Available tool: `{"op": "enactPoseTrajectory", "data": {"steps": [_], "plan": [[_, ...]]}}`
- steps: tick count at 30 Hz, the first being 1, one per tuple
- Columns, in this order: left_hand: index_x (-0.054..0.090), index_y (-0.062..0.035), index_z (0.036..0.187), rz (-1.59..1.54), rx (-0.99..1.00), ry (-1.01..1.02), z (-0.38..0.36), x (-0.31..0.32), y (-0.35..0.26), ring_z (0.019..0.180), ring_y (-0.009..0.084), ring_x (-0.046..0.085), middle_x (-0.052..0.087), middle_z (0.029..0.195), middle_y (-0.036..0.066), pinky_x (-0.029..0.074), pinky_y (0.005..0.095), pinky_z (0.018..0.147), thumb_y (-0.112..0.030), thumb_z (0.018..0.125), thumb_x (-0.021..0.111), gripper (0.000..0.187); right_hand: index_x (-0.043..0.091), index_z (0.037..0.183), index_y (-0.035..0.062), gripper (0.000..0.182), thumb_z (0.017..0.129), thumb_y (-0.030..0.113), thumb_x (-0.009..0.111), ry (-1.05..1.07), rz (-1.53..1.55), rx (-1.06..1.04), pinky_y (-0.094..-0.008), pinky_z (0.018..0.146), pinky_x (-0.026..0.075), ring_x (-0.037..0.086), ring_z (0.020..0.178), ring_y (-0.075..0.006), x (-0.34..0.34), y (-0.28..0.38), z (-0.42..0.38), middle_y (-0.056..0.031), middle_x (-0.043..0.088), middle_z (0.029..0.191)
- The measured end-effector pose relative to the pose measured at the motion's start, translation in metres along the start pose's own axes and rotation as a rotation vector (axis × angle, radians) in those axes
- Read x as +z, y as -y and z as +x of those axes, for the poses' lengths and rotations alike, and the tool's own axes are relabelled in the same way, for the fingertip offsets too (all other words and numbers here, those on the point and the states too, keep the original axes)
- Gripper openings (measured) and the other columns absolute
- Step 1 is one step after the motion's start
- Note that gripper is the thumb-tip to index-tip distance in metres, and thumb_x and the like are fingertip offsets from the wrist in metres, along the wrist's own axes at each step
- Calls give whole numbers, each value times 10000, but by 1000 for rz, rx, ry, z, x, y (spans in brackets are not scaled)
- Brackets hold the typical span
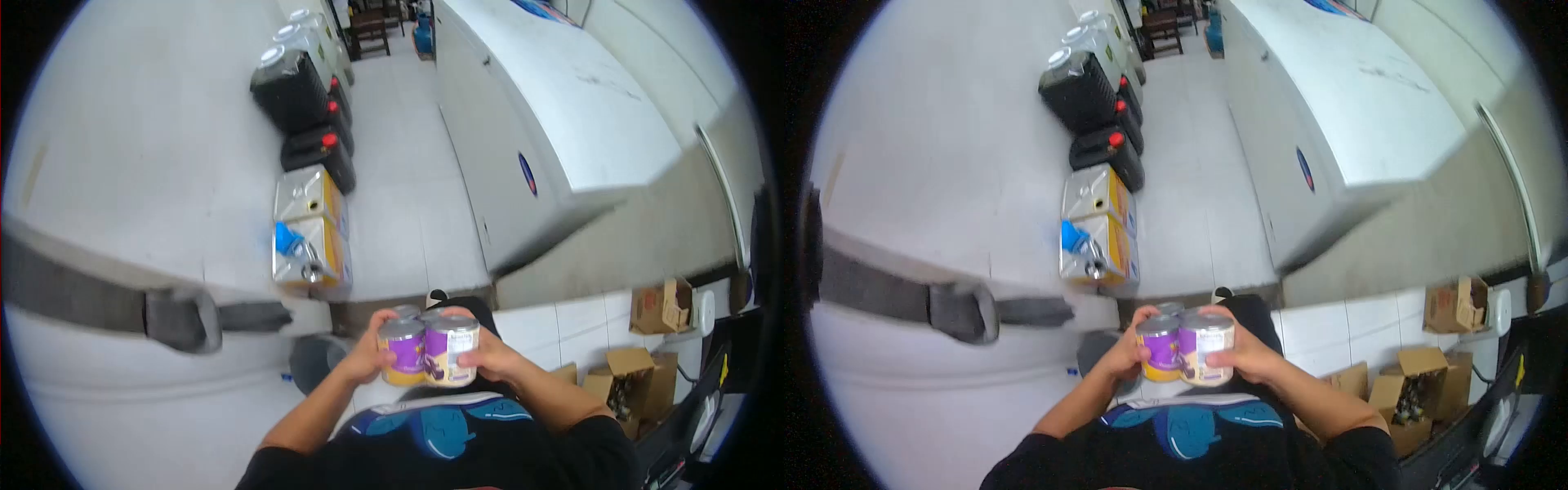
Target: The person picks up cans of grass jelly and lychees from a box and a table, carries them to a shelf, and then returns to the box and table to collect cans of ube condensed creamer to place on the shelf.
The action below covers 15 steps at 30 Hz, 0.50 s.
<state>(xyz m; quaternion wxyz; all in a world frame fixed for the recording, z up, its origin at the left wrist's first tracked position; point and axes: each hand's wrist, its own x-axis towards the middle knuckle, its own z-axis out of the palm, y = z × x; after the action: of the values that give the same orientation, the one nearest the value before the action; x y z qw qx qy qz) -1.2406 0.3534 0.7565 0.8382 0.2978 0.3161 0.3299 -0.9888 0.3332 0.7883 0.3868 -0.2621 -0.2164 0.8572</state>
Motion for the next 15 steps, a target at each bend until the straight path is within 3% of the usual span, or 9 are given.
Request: {"op": "enactPoseTrajectory", "data": {"steps": [4,5,10,12,15], "plan": [[276,-147,1308,5,-32,4,69,-5,-67,1144,215,487,467,1230,98,429,359,964,-187,615,841,896,304,1370,118,906,620,72,811,0,-63,4,-383,1001,392,482,1157,-229,-24,61,62,-101,495,1225],[276,-147,1307,30,-24,9,84,-34,-100,1148,216,481,466,1229,97,422,359,969,-187,612,843,898,301,1372,116,918,612,73,814,-17,-99,-14,-382,1006,387,479,1161,-229,-13,72,102,-99,491,1226],[286,-142,1308,135,-30,11,150,-44,-215,1157,213,458,460,1210,89,400,350,972,-214,598,849,909,313,1365,130,931,588,77,824,-13,-70,-23,-358,1009,389,483,1150,-203,20,179,179,-88,496,1211],[297,-133,1305,231,20,-13,172,-36,-260,1138,207,463,462,1179,82,395,345,970,-270,599,851,908,315,1365,127,922,596,83,822,2,-77,0,-353,1011,385,478,1156,-198,35,226,200,-83,494,1214],[307,-129,1299,124,-2,-39,200,-17,-324,1120,203,471,458,1166,75,393,344,972,-272,598,849,898,322,1359,115,889,619,96,815,17,-133,-17,-340,1011,380,478,1156,-194,52,286,237,-75,496,1214]]}}
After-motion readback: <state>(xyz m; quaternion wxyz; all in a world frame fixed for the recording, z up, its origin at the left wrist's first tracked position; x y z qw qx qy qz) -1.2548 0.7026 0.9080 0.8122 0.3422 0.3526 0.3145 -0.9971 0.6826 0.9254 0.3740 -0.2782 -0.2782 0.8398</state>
